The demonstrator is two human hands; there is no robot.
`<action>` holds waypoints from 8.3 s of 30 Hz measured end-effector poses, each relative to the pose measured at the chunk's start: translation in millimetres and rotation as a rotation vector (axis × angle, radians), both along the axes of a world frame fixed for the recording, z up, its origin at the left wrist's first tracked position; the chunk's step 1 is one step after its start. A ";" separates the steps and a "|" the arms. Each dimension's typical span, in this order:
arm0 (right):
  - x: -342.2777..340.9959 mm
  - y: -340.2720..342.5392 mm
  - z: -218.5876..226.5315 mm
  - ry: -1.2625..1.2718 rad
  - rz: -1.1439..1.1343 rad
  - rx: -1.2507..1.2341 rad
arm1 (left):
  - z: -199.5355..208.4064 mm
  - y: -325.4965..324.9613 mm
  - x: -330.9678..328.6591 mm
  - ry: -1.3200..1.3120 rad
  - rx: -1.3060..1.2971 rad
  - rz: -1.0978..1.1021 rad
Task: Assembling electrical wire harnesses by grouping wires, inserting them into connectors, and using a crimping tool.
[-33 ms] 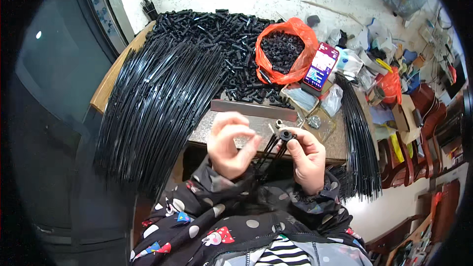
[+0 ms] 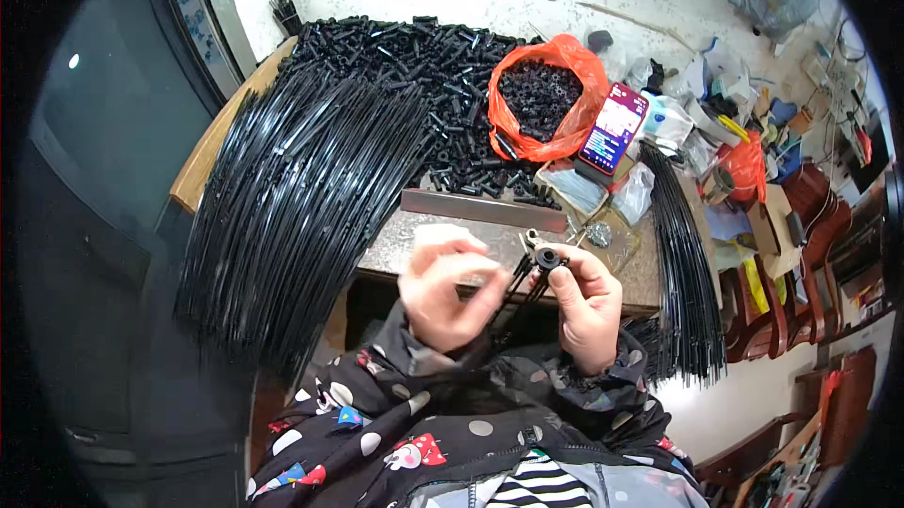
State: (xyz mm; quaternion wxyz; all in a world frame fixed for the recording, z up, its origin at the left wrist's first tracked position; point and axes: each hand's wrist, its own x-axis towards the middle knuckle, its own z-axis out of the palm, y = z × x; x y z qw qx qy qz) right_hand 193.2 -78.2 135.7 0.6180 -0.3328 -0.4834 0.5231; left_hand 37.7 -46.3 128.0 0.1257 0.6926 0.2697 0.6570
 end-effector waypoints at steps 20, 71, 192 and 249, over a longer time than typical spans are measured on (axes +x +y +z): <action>15.2 3.0 11.1 0.025 0.143 -0.188 | 8.8 -7.4 15.5 0.009 -0.267 -0.363; 46.0 -23.6 -42.7 -0.285 0.220 -0.185 | 3.4 26.2 -20.1 -0.231 -0.625 -0.559; 5.9 -43.3 -69.6 -0.274 0.571 -0.476 | -6.0 15.6 0.5 0.002 -0.613 -0.220; -26.9 -13.4 -2.2 0.051 -0.165 0.037 | -1.1 -18.5 19.6 -0.063 -0.512 -0.364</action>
